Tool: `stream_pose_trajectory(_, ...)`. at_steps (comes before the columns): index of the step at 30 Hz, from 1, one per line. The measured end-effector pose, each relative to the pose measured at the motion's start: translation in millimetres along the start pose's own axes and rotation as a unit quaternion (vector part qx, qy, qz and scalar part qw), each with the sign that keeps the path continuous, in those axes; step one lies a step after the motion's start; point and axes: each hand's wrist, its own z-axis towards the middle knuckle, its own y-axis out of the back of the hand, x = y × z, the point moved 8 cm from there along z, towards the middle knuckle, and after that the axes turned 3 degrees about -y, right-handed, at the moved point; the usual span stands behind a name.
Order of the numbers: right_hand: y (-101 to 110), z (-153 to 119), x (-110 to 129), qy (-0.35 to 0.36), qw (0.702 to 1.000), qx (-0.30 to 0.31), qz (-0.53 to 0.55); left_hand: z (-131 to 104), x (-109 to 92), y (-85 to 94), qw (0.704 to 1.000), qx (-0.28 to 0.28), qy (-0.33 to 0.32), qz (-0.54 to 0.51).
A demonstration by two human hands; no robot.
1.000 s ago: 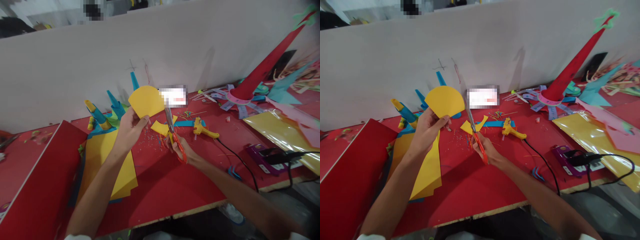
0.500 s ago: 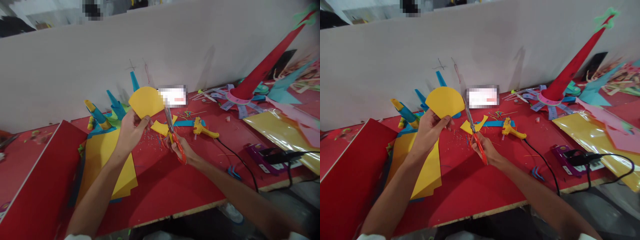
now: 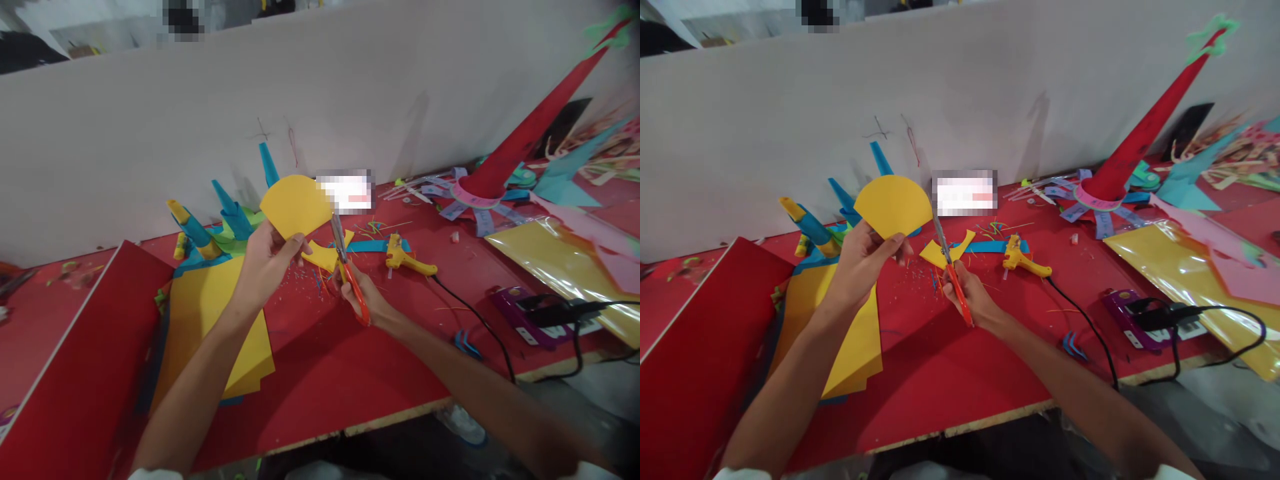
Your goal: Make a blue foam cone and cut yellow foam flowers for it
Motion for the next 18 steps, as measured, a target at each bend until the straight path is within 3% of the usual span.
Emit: stream_pose_trajectory(18, -0.5, -1.6, -0.1, -0.01, 1.0, 0.018, -0.016, -1.4, 3.7, -3.4, 0.999, -0.008, 0.028, -0.036)
